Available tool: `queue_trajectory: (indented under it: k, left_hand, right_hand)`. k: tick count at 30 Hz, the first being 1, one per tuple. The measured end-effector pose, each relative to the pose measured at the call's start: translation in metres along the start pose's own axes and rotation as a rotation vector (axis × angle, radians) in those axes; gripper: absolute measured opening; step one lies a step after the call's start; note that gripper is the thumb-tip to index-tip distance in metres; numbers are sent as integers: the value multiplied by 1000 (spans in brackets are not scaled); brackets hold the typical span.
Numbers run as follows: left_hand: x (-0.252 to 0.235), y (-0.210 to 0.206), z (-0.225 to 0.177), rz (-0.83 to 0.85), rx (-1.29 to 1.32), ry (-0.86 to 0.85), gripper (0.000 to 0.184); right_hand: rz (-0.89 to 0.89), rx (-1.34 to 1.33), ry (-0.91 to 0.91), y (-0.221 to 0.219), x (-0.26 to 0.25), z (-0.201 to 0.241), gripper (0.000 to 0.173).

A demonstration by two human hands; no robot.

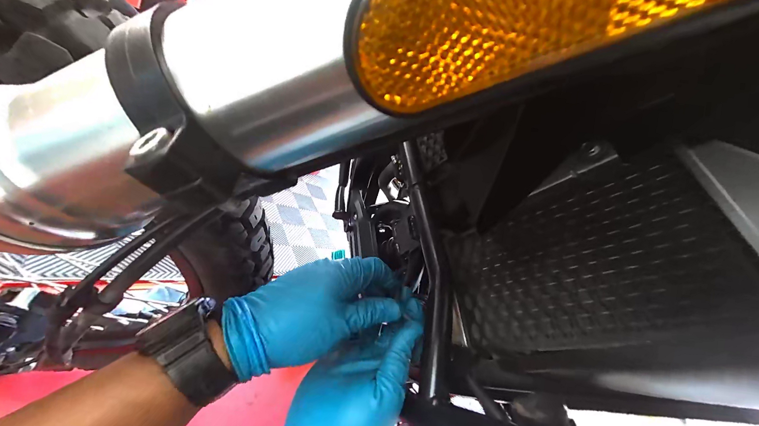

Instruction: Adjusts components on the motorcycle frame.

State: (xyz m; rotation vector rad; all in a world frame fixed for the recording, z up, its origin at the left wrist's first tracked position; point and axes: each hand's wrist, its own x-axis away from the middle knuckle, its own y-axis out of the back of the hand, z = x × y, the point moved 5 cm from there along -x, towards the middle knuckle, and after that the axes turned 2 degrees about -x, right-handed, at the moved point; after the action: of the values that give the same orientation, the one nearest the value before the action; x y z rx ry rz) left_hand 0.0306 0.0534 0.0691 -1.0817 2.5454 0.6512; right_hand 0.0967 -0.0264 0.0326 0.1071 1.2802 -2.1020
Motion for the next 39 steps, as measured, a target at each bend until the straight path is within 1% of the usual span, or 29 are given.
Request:
queue_trajectory:
  k: [2, 4, 5, 6, 7, 8, 9, 10, 11, 12, 13, 15, 17, 18, 20, 21, 22, 23, 24, 25, 27, 28, 31, 34, 35, 36, 37, 38, 39]
  left_hand:
    - [2, -3, 1, -56, -92, -113, 17]
    - [2, -5, 2, -150, -194, -158, 17]
    - [2, -5, 3, -194, -237, -173, 20]
    - [2, -6, 3, -214, -266, -202, 26]
    - [2, -7, 2, -209, -290, -263, 32]
    - [1, -8, 0, -204, -315, -329, 29]
    - [1, -8, -1, -209, -331, -362, 23]
    - [1, -8, 0, -217, -327, -352, 19]
    - [1, -8, 2, -221, -309, -295, 18]
    - [1, -8, 4, -216, -275, -198, 20]
    - [1, -8, 4, -197, -226, -89, 25]
    - [2, -10, 2, -101, -111, 88, 37]
    - [3, -14, -6, -7, 49, 208, 45]
    - [3, -16, -10, 18, 83, 254, 49]
    - [1, -15, -14, 44, 32, 285, 54]
    - [1, -12, -12, 36, -47, 258, 53]
    - [1, -9, -10, -9, -123, 206, 50]
    - [3, -2, -9, -75, -186, 134, 42]
    - [6, 4, -11, -120, -244, 46, 34]
    - [10, 9, -15, -121, -244, -66, 34]
    - [16, 14, -23, -46, -219, -318, 36]
    - [16, 15, -26, -32, -262, -391, 32]
    - [16, 16, -29, -26, -440, -458, 32]
    - [18, 19, -31, 7, -553, -462, 32]
    - [20, 19, -38, 14, -583, -430, 30]
    - [23, 17, -52, 48, -595, -329, 28]
    - [24, 15, -73, 106, -544, -161, 26]
    - [24, 14, -84, 129, -529, -68, 26]
    - [24, 13, -83, 94, -520, -97, 23]
  right_hand:
    - [-31, 15, -10, -4, 3, 3, 33]
    - [-31, 18, -3, -7, 3, 4, 33]
    - [-16, 18, -2, -6, 3, 3, 34]
    - [4, 18, 3, -5, 3, 3, 35]
    - [13, 11, 8, -5, 2, 3, 34]
    - [16, 3, 7, -5, 3, 4, 33]
    - [12, -2, 6, -5, 3, 4, 32]
    - [11, -1, 9, -5, 3, 4, 34]
    - [23, 0, 10, -5, 4, 5, 36]
    - [25, 7, 12, -6, 4, 5, 35]
    - [16, 22, 15, -7, 3, 6, 32]
    - [0, 30, 0, -7, 3, 6, 27]
    - [-33, 35, -40, -7, 4, 5, 23]
    - [-38, 40, -53, -7, 4, 5, 26]
    - [-51, 55, -61, -7, 3, 5, 30]
    - [-54, 49, -82, -7, 4, 5, 26]
    - [-16, 17, -107, -7, 5, 6, 28]
    - [19, -13, -97, -9, 4, 6, 33]
    - [22, -12, -79, -12, 4, 8, 34]
    - [9, 7, -56, -13, 4, 9, 31]
    - [-10, 36, -18, -14, 3, 11, 30]
    - [1, 31, -8, -14, 2, 11, 31]
    - [20, 15, -21, -13, 1, 11, 31]
    - [-9, 39, -26, -12, 0, 8, 32]
    - [1, 39, -24, -12, 0, 9, 35]
    - [10, 45, -27, -13, 0, 9, 37]
    - [9, 48, -36, -14, 1, 10, 37]
    - [2, 47, -41, -15, 1, 11, 37]
    - [-5, 44, -44, -15, 2, 11, 36]
